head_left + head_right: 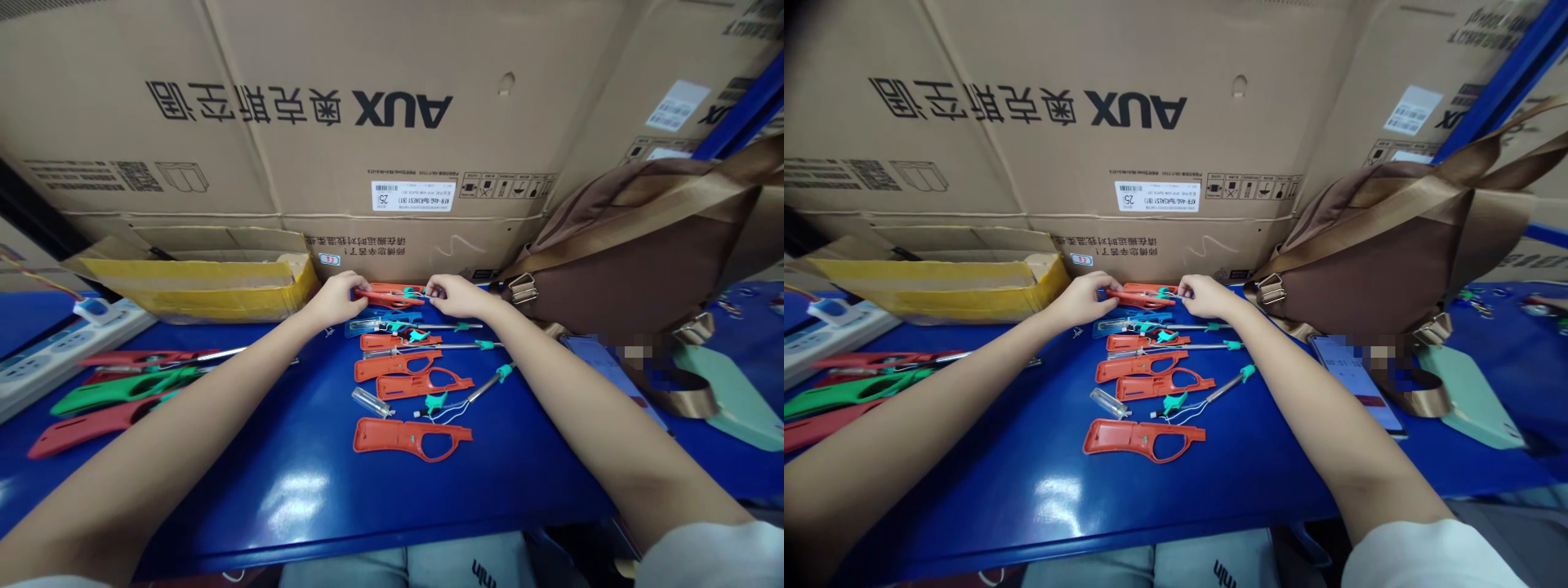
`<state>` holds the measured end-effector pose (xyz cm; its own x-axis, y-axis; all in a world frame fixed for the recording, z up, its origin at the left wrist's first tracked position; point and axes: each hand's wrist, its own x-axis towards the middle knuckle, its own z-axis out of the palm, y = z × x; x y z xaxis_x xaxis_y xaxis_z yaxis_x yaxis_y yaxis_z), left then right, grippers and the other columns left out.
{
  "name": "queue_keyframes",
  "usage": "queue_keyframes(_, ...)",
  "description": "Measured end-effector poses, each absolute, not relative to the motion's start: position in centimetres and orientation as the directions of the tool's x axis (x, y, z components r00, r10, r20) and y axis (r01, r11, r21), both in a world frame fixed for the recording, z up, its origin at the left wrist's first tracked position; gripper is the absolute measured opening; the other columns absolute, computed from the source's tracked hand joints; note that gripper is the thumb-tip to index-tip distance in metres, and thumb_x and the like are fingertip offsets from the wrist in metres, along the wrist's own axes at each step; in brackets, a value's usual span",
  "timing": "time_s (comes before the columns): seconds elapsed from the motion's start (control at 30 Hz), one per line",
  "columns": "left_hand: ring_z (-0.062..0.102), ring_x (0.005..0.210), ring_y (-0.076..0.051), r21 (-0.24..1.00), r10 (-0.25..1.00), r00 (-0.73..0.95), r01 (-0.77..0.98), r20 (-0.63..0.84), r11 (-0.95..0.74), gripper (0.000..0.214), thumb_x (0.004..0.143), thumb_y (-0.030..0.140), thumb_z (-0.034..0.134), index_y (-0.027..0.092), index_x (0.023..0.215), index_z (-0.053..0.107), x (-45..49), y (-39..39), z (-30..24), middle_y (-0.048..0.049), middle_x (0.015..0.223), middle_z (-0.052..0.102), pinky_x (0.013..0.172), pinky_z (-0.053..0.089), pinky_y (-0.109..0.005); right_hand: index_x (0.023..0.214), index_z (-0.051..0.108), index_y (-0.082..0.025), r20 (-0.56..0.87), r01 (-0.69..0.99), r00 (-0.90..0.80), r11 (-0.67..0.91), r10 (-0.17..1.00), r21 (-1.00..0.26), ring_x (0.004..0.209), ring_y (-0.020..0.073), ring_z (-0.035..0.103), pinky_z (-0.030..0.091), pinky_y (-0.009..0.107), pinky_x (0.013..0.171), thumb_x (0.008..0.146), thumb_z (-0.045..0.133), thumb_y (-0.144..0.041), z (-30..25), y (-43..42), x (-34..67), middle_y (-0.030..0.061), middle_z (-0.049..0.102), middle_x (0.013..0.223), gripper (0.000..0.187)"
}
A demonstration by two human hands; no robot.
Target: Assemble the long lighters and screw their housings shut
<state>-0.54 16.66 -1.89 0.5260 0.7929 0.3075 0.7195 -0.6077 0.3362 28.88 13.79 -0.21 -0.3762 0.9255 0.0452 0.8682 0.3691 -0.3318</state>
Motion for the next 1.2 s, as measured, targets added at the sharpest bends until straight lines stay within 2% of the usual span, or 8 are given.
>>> queue_keyframes(0.2,0.067,0.11,-0.024,0.343,0.77,0.51,0.695,0.384,-0.632,0.036,0.101,0.038,0.065,0.017,0.13,0.062,-0.1,16.3,-2.0,-0.0111,0.13,0.065,0.093,0.06,-0.046,0.129,0.063,-0.018,0.149,0.85,-0.39,0.417,0.909,-0.32,0.11,0.0232,0.067,0.059,0.045,0.094,0.1,0.065,-0.038,0.5,13.5,28.7,0.0099,0.065,0.13,0.035)
queue_keyframes(0.3,0.066,0.109,-0.024,0.34,0.744,0.474,0.681,0.47,-0.648,0.025,0.099,0.031,0.065,0.016,0.118,0.068,0.3,15.6,-1.5,-0.0098,0.121,0.067,0.098,0.056,-0.048,0.113,0.068,-0.014,0.226,0.833,-0.401,0.456,0.888,-0.312,0.102,0.0214,0.066,0.056,0.041,0.094,0.098,0.063,-0.02,1.2,12.6,28.0,0.01,0.069,0.116,0.017)
queue_keyframes(0.47,0.062,0.111,-0.029,0.323,0.684,0.437,0.648,0.585,-0.69,0.023,0.09,0.018,0.055,0.017,0.105,0.073,1.0,11.3,-0.1,-0.0113,0.112,0.066,0.104,0.05,-0.05,0.089,0.067,-0.016,0.312,0.775,-0.474,0.559,0.823,-0.296,0.096,0.0223,0.062,0.047,0.037,0.09,0.086,0.049,-0.002,2.3,9.4,27.1,0.009,0.068,0.099,0.023)
queue_keyframes(0.53,0.064,0.102,-0.026,0.327,0.662,0.489,0.604,0.568,-0.727,0.021,0.093,0.019,0.053,0.017,0.1,0.073,1.2,8.2,0.5,-0.0095,0.103,0.068,0.097,0.052,-0.045,0.076,0.064,-0.018,0.29,0.741,-0.533,0.604,0.795,-0.294,0.089,0.0223,0.06,0.046,0.036,0.085,0.083,0.05,-0.002,2.5,7.4,27.1,0.0069,0.065,0.087,0.022)
queue_keyframes(0.63,0.066,0.09,-0.019,0.342,0.594,0.654,0.486,0.468,-0.804,0.015,0.092,0.02,0.058,0.022,0.096,0.072,1.2,3.2,1.2,-0.0023,0.092,0.071,0.086,0.054,-0.033,0.086,0.066,-0.018,0.225,0.658,-0.639,0.674,0.735,-0.334,0.086,0.0188,0.06,0.047,0.032,0.081,0.082,0.051,-0.002,2.6,4.0,27.7,0.0045,0.066,0.092,0.023)
queue_keyframes(0.8,0.065,0.101,-0.023,0.361,0.478,0.858,0.392,0.19,-0.847,0.029,0.088,0.024,0.068,0.024,0.117,0.068,0.6,-1.2,0.9,-0.0045,0.113,0.07,0.092,0.051,-0.037,0.095,0.067,-0.02,0.003,0.514,-0.788,0.66,0.616,-0.548,0.086,0.0154,0.061,0.049,0.028,0.075,0.083,0.052,-0.003,2.8,-0.2,28.6,0.0028,0.065,0.098,0.025)
queue_keyframes(1.03,0.062,0.096,-0.022,0.38,0.438,0.887,0.357,0.15,-0.854,0.027,0.086,0.04,0.077,0.023,0.106,0.068,-0.3,0.2,-0.6,-0.0044,0.106,0.065,0.092,0.047,-0.036,0.088,0.059,-0.021,-0.141,0.654,-0.733,0.632,0.666,-0.415,0.077,0.0144,0.054,0.04,0.028,0.066,0.086,0.066,-0.019,2.8,-1.1,29.2,0.0007,0.063,0.094,0.007)
queue_keyframes(1.2,0.06,0.092,-0.02,0.385,0.419,0.896,0.338,0.148,-0.859,0.016,0.094,0.038,0.069,0.022,0.097,0.067,-0.3,0.0,-0.9,-0.004,0.101,0.064,0.089,0.045,-0.035,0.081,0.057,-0.02,-0.187,0.686,-0.717,0.632,0.671,-0.361,0.075,0.0138,0.054,0.037,0.027,0.065,0.095,0.06,-0.023,2.1,-0.6,29.0,0.0002,0.061,0.088,0.014)
